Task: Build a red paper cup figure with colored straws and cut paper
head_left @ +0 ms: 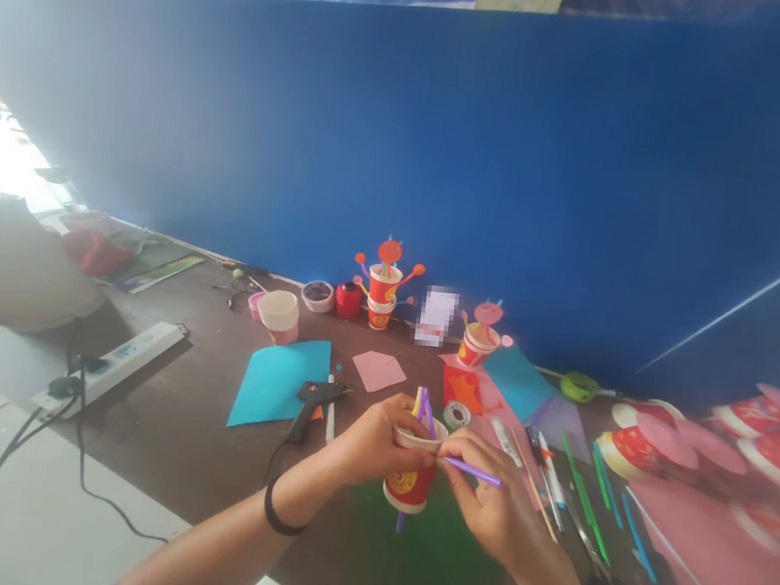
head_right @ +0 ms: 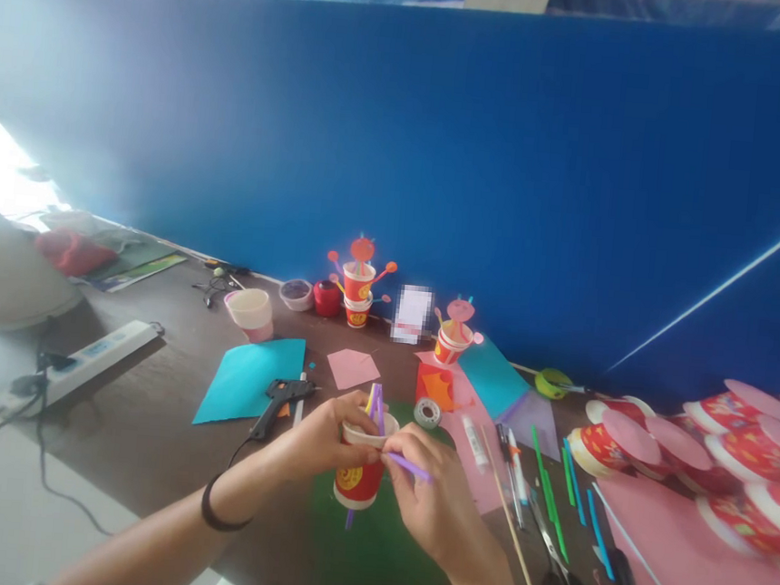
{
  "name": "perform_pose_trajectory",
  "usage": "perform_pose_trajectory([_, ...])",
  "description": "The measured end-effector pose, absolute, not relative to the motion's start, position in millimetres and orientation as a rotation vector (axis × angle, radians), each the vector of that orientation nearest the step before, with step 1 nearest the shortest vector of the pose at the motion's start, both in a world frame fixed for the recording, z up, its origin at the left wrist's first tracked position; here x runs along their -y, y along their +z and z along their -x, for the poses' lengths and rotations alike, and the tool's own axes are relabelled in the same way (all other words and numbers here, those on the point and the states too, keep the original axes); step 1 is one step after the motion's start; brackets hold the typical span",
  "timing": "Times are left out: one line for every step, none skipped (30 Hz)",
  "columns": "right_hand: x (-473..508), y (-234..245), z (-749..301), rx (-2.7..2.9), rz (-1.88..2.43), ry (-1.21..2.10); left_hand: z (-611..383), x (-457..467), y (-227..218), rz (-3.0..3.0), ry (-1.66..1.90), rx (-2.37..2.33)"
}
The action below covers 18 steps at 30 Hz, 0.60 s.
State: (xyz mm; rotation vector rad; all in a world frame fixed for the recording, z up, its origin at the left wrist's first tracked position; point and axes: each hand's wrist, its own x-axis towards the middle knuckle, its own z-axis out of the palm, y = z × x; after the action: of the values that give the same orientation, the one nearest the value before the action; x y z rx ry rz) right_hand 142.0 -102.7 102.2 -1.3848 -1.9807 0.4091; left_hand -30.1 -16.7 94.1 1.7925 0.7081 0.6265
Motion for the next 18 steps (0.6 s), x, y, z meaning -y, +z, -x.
perform_pose_trajectory([102.4, 101.4, -142.5, 1.959, 1.405, 0.404, 30.3, 16.5, 94.5, -1.803, 0.629, -0.701])
perform_pose_trajectory([102.0, 100.8, -143.2, 1.93, 1.423, 0.393, 30.8, 16.1, 95.3, -1.819, 0.632, -0.69])
perform_pose_trajectory([101.8, 100.6, -144.1, 1.901, 1.435, 0.373, 31.6, 15.5, 96.5, -1.842, 0.63, -0.675])
perform_pose_trajectory([101.7, 100.9, -145.1, 1.88, 1.441, 0.352, 32.6, 14.8, 98.2, -1.867, 0.626, -0.659])
perform_pose_trajectory([101.8, 101.9, -146.0, 1.877, 1.442, 0.334, 33.6, 14.1, 100.3, -1.898, 0.62, -0.64])
perform_pose_trajectory([102.1, 103.6, -146.8, 1.895, 1.443, 0.327, 34.7, 13.4, 102.7, -1.933, 0.616, -0.616])
perform_pose_trajectory([102.6, 105.6, -147.1, 1.927, 1.447, 0.335, 35.6, 12.7, 105.3, -1.973, 0.614, -0.588])
perform_pose_trajectory([103.2, 107.9, -147.1, 1.964, 1.454, 0.356, 36.3, 12.1, 107.7, -2.02, 0.615, -0.555])
perform_pose_trajectory([103.9, 110.0, -146.5, 1.999, 1.46, 0.382, 36.7, 11.6, 109.8, -2.077, 0.62, -0.519])
perform_pose_trajectory([104.7, 111.8, -145.5, 2.019, 1.47, 0.402, 36.8, 11.3, 111.4, -2.142, 0.636, -0.49])
perform_pose_trajectory([105.4, 113.1, -144.1, 2.025, 1.483, 0.405, 36.7, 11.1, 112.6, -2.212, 0.663, -0.478])
perform_pose_trajectory([106.1, 113.8, -142.6, 2.022, 1.497, 0.397, 36.5, 11.2, 113.3, -2.28, 0.695, -0.484])
perform_pose_trajectory([106.7, 114.0, -141.0, 2.014, 1.509, 0.381, 36.1, 11.6, 113.6, -2.339, 0.729, -0.503])
perform_pose_trajectory([107.2, 113.8, -139.6, 2.002, 1.515, 0.362, 35.7, 12.2, 113.5, -2.384, 0.763, -0.524])
perform_pose_trajectory([107.7, 113.3, -138.5, 1.989, 1.517, 0.349, 35.4, 13.0, 113.3, -2.415, 0.791, -0.539])
perform_pose_trajectory([108.0, 112.7, -137.8, 1.98, 1.517, 0.348, 35.2, 14.1, 112.9, -2.432, 0.811, -0.538])
perform_pose_trajectory([108.2, 112.0, -137.5, 1.975, 1.519, 0.358, 35.0, 15.3, 112.4, -2.441, 0.822, -0.524])
perform_pose_trajectory([108.3, 111.2, -137.5, 1.967, 1.526, 0.373, 34.9, 16.6, 111.7, -2.441, 0.834, -0.505])
